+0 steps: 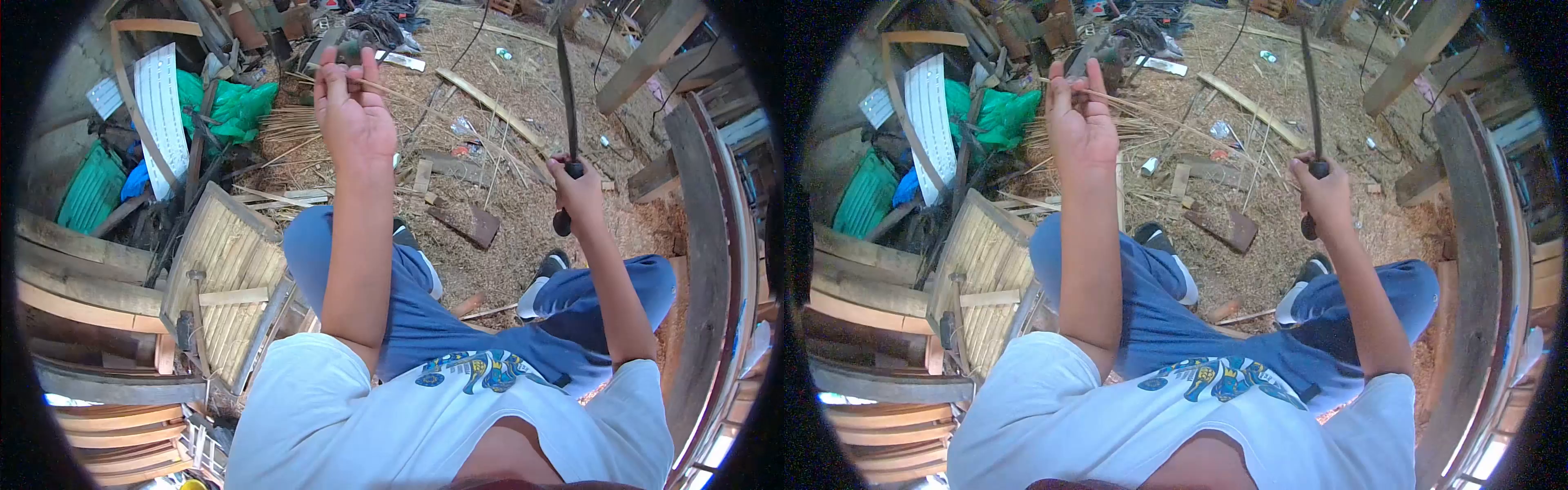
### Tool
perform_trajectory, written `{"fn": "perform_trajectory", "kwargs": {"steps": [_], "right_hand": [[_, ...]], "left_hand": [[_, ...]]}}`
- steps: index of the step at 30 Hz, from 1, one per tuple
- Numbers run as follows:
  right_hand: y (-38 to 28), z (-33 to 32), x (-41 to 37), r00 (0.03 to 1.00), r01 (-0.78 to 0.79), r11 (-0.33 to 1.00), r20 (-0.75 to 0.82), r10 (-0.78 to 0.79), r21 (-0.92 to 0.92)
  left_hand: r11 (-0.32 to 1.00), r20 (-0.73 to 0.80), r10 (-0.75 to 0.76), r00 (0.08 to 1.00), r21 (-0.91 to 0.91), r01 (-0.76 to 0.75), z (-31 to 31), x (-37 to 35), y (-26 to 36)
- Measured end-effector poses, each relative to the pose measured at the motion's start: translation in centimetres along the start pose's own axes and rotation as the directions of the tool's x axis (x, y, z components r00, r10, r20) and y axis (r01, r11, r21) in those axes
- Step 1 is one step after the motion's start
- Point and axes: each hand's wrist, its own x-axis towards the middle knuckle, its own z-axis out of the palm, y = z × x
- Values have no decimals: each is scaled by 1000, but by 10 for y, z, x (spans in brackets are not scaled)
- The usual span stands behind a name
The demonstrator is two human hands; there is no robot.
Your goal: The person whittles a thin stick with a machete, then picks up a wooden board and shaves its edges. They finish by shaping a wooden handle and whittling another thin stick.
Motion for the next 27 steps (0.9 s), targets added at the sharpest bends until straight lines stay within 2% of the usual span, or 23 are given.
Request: {"fn": "perform_trajectory", "kwargs": {"steps": [3,7,8,11,12,14,16,19,22,25,27], "right_hand": [[-12,-6,1,987,-111,992,128,102,67],[-23,-2,-14,969,-160,984,203,141,82],[-25,-2,-18,964,-149,988,229,135,44],[-38,-7,-31,912,-243,955,377,165,170],[-50,-9,-38,893,-288,933,411,181,214],[-82,-9,-54,850,-377,878,487,202,294],[-102,-7,-62,848,-344,901,499,178,264],[-120,1,-70,863,-259,955,479,162,143],[-135,10,-77,862,-227,973,473,182,39],[-128,13,-73,853,-101,993,509,114,-54],[-132,19,-77,855,-107,992,504,122,-59]], "left_hand": [[997,-13,70,997,-18,-70,-8,20,34],[996,-58,53,997,-74,-58,-18,39,83],[992,-150,17,989,-120,-35,-18,45,95],[984,-199,40,979,-162,-73,-20,53,127],[971,-180,26,983,-228,-68,-29,57,139],[974,-173,63,983,-205,-99,-38,62,153],[968,-185,84,979,-218,-124,-45,67,160],[941,-205,-11,979,-332,-59,-61,77,164],[898,-292,-111,950,-439,-30,-68,91,167],[893,-370,190,909,-320,-317,-68,85,159],[890,-430,260,865,-241,-388,-63,78,158]]}}
